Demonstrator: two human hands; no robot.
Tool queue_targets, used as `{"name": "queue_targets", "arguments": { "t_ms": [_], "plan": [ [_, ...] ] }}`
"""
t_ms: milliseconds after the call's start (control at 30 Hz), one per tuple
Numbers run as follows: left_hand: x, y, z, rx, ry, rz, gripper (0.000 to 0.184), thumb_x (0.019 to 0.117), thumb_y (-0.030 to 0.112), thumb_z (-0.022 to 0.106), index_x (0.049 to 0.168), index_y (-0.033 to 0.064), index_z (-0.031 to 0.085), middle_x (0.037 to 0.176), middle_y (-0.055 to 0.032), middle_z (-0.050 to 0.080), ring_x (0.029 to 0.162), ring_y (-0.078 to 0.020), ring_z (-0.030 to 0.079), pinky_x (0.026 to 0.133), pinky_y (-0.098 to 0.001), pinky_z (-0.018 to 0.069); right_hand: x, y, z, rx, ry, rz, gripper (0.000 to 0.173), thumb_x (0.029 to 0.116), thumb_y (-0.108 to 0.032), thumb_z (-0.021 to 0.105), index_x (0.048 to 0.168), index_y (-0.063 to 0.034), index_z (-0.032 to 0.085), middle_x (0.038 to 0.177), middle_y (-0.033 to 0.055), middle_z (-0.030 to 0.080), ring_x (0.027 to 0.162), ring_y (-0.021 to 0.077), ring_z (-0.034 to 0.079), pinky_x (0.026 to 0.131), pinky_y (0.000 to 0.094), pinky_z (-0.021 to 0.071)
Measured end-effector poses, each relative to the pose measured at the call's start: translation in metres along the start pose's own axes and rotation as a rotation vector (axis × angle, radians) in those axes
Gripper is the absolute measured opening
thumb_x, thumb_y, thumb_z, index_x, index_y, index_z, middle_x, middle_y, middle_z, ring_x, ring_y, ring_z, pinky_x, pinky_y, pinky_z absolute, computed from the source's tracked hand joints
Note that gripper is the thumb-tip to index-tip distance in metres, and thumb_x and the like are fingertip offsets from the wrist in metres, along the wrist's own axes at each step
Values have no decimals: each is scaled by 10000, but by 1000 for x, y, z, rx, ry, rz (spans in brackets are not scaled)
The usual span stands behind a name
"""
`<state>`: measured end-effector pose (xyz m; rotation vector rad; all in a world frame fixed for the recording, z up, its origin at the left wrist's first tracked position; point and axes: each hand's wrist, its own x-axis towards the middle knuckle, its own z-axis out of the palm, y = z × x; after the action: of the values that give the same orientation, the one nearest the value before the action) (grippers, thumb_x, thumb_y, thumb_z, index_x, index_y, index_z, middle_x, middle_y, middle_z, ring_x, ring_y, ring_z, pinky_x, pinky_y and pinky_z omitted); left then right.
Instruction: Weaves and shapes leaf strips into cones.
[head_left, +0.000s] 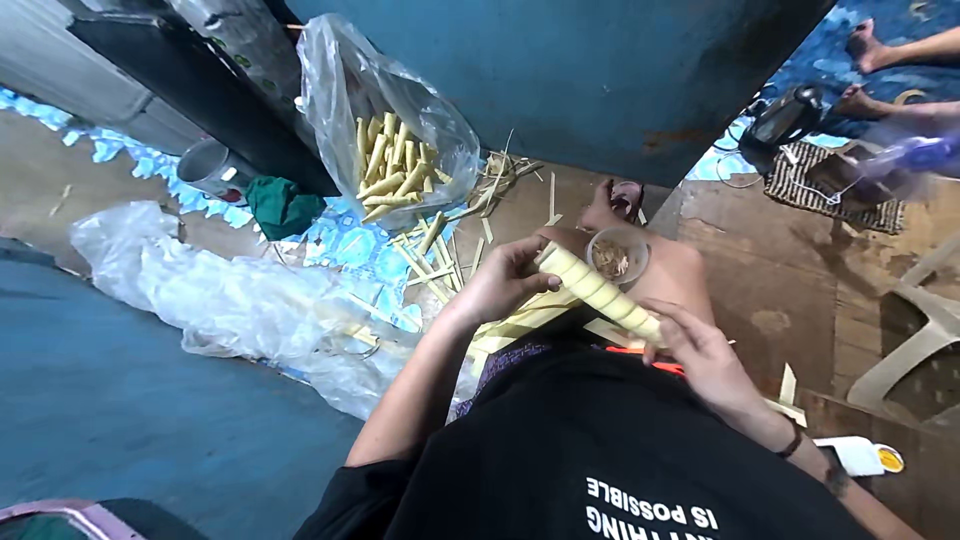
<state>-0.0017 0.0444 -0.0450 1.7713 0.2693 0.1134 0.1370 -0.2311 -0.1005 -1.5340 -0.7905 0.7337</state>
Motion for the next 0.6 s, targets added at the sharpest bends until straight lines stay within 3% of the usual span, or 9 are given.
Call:
{"name": "queue_targets", "arguments": {
  "t_ms": [100, 167, 233, 300, 333, 400, 467, 500, 600],
  "plan": [
    [-3, 3, 0, -20, -25, 6, 207, 937, -8, 679, 1138, 13, 638, 870, -70, 714, 732, -112, 689, 703, -271, 596, 2, -9, -4, 463, -81, 346, 481, 1130, -278, 228, 1310, -25, 595, 874, 46, 743, 552, 80, 647, 461, 201, 536],
    [-1, -1, -2, -54, -20, 8, 184, 936, -14, 679, 1115, 3, 641, 874, -78, 717, 755, -127, 699, 731, -294, 602, 0, -7, -2, 227, -60, 148, 396, 1126, -205, 314, 1328, -8, 592, 953, 26, 756, 646, 56, 691, 524, 190, 572],
    [2, -3, -2, -78, -3, 5, 196, 931, -28, 674, 1123, -9, 637, 863, -84, 716, 745, -137, 705, 732, -305, 611, -1, 2, -1, -320, 54, -255, 384, 1076, -250, 516, 1335, 15, 619, 1138, 65, 724, 923, 22, 687, 777, 160, 571],
    [3, -4, -2, -83, 9, -13, 221, 931, -32, 673, 1146, -9, 625, 859, -81, 715, 730, -135, 709, 727, -304, 617, 2, 16, -3, -698, 147, -575, 456, 1043, -363, 585, 1309, 4, 639, 1132, 215, 702, 1025, 240, 699, 885, 328, 573],
    [3, -4, -2, -82, 4, -17, 240, 929, -32, 676, 1161, -8, 620, 860, -79, 712, 726, -131, 707, 723, -301, 618, 3, 18, -3, -722, 151, -597, 435, 1054, -349, 570, 1307, -1, 638, 1100, 200, 708, 994, 238, 701, 866, 325, 571],
    [3, -6, -3, -52, -10, 6, 253, 914, -14, 701, 1160, -5, 646, 841, -71, 703, 690, -111, 670, 674, -276, 589, 0, 12, 2, -381, 135, -294, 318, 1065, -131, 500, 1300, 32, 639, 878, 12, 699, 750, 24, 649, 695, 167, 548],
    [2, -7, -2, -46, -25, 40, 207, 908, -9, 713, 1109, 7, 663, 829, -57, 698, 676, -85, 644, 646, -246, 560, 4, 1, 2, 132, 68, 164, 377, 1095, -125, 328, 1323, -21, 609, 672, -68, 574, 532, 13, 530, 524, 167, 483],
    [2, -7, -2, -50, -30, 47, 190, 910, -17, 705, 1092, 8, 660, 827, -57, 700, 682, -86, 652, 654, -246, 566, 4, 0, 1, 236, 26, 228, 379, 1097, -170, 340, 1325, -36, 612, 678, -68, 587, 543, 27, 547, 534, 189, 502],
    [2, -7, -4, -61, 15, 9, 199, 916, -34, 685, 1109, 2, 648, 828, -57, 701, 696, -98, 671, 680, -257, 584, -1, 5, 0, -21, -64, -123, 487, 1020, -362, 624, 1375, -30, 591, 1191, -1, 688, 1044, 36, 660, 901, 220, 572]
  ]
}}
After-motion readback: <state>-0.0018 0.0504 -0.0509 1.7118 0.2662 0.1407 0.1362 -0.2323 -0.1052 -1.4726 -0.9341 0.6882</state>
